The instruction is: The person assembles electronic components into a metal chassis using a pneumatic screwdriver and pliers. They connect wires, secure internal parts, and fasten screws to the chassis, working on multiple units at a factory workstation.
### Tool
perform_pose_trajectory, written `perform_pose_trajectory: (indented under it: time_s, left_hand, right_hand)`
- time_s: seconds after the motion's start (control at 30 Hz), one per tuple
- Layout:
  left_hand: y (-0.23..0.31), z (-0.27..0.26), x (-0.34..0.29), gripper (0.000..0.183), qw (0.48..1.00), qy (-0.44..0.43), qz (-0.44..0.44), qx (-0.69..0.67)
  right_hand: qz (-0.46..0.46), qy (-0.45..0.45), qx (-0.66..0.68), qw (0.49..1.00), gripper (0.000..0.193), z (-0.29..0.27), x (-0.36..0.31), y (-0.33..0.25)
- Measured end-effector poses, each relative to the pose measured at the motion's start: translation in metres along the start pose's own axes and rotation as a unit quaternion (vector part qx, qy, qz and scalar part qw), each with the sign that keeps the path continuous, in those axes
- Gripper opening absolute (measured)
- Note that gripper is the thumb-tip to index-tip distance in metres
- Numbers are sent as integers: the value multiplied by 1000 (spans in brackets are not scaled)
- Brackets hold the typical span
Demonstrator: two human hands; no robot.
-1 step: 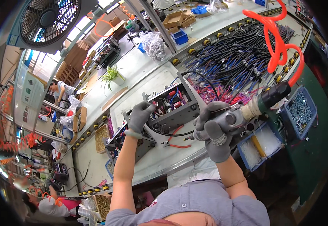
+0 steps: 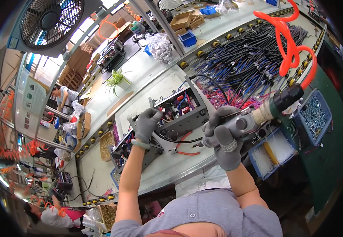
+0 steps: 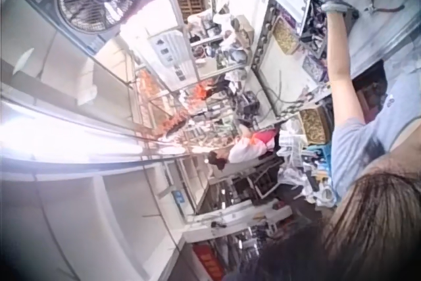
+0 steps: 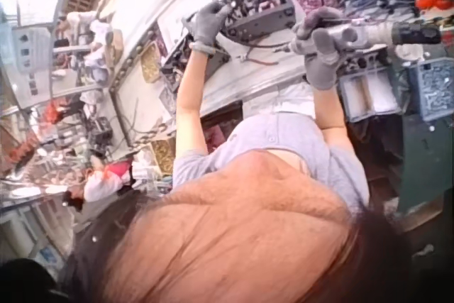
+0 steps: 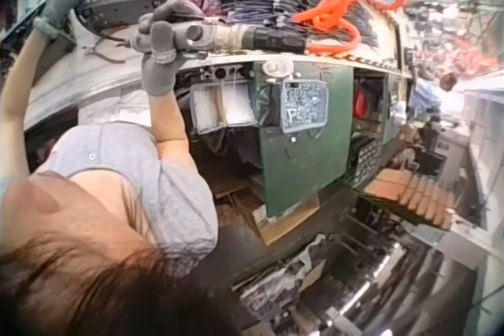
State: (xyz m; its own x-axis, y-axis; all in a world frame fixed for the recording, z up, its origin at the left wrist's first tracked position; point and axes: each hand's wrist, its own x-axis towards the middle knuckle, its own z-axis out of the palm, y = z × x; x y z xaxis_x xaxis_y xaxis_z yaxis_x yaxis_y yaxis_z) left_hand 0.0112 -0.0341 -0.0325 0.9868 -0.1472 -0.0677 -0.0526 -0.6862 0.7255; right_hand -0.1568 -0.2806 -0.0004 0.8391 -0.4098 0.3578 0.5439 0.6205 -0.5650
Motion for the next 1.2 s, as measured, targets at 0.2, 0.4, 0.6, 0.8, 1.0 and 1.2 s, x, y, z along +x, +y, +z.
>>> perform_pose_trajectory:
  time_s: [0.2,0.4,0.6,0.8,1.0,1.2]
  left_hand:
    - [9,25,0,27,989,111,101,13]
    - [12,38,25,24,984,84,136,81]
    - [58,-3,43,20,869,-84,227,432]
    - [62,9,50,23,898,-111,166,392]
    - [26,-9,4,38,922,-14,210,325]
    - [33,-11,-1,35,854,-64,219,467]
  right_hand:
    - [53,32,34,997,46,12,1,2]
    - [54,18,39,998,47,10,-2,10]
    - [73,16,31,997,45,5,-4,3]
    - [44,14,4,999,44,4,-5,7]
    - [41,40,-10,998,43,-10,0,5]
    - [55,49,9,997,43,4,5,13]
